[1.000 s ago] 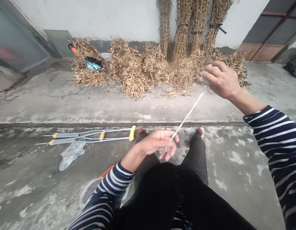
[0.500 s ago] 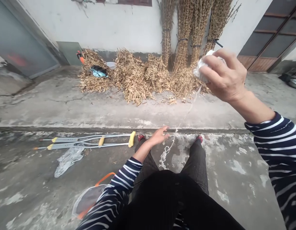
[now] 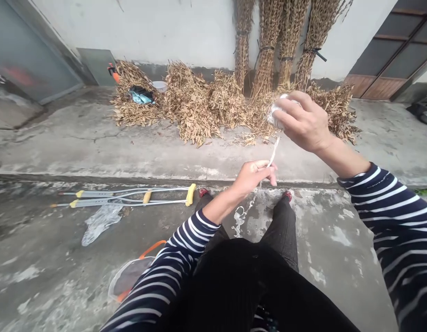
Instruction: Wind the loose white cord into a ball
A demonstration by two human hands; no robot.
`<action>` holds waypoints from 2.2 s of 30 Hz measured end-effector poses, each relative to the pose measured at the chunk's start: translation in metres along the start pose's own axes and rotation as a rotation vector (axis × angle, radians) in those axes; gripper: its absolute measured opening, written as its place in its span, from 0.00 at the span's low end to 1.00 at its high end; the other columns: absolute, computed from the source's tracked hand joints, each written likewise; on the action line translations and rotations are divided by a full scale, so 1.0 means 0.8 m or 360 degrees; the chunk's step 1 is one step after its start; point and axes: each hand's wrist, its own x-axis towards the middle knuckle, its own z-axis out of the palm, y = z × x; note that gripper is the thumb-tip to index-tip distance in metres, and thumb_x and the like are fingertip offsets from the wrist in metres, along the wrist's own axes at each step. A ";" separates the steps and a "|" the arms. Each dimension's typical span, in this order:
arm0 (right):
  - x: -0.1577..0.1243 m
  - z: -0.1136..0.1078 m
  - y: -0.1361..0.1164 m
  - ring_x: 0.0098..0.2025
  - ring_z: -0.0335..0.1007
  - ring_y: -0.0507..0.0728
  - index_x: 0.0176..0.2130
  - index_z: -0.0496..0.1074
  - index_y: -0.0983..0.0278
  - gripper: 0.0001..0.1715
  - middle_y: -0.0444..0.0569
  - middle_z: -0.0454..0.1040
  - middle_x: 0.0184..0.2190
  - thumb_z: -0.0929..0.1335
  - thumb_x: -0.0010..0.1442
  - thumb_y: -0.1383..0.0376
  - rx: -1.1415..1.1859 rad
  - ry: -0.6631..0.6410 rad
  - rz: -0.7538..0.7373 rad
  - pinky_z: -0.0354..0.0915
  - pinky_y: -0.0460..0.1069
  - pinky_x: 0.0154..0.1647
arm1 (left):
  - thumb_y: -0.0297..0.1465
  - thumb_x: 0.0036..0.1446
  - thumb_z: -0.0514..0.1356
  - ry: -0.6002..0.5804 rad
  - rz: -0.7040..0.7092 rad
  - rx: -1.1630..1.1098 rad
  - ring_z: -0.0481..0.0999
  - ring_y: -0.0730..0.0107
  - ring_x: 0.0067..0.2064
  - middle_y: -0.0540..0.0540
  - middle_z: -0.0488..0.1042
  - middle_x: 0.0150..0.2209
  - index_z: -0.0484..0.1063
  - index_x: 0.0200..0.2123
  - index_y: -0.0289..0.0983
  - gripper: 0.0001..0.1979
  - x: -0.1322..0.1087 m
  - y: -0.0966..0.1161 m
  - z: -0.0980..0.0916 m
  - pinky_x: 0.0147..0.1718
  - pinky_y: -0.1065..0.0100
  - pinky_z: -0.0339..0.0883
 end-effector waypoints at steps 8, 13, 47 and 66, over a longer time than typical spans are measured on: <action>-0.023 0.022 0.000 0.70 0.64 0.64 0.52 0.76 0.54 0.24 0.43 0.75 0.63 0.58 0.76 0.47 0.0078 -0.0066 0.0121 0.64 0.66 0.72 | 0.46 0.58 0.68 -0.0214 -0.0304 -0.0197 0.84 0.60 0.34 0.39 0.82 0.30 0.76 0.35 0.32 0.20 -0.029 -0.022 -0.055 0.44 0.61 0.76; -0.010 0.005 -0.006 0.70 0.64 0.67 0.54 0.76 0.59 0.20 0.47 0.75 0.63 0.59 0.77 0.56 -0.0121 0.0117 -0.0033 0.67 0.68 0.68 | 0.35 0.61 0.63 0.0252 -0.0543 0.0345 0.82 0.68 0.34 0.39 0.83 0.33 0.79 0.29 0.31 0.13 -0.013 -0.099 -0.090 0.42 0.68 0.74; -0.013 0.024 -0.003 0.67 0.67 0.61 0.57 0.72 0.57 0.19 0.49 0.74 0.63 0.58 0.77 0.62 -0.0406 -0.0011 -0.0182 0.71 0.58 0.64 | 0.46 0.53 0.74 0.0163 -0.0266 -0.0145 0.81 0.62 0.47 0.37 0.82 0.45 0.82 0.36 0.31 0.22 -0.073 -0.046 -0.069 0.38 0.70 0.78; -0.154 0.118 -0.090 0.61 0.68 0.66 0.58 0.67 0.58 0.38 0.53 0.72 0.56 0.73 0.49 0.71 0.1146 -0.0269 0.0518 0.66 0.62 0.63 | 0.29 0.75 0.51 0.0499 0.0259 -0.0433 0.73 0.48 0.67 0.38 0.77 0.55 0.71 0.60 0.31 0.17 0.008 0.027 -0.047 0.46 0.67 0.80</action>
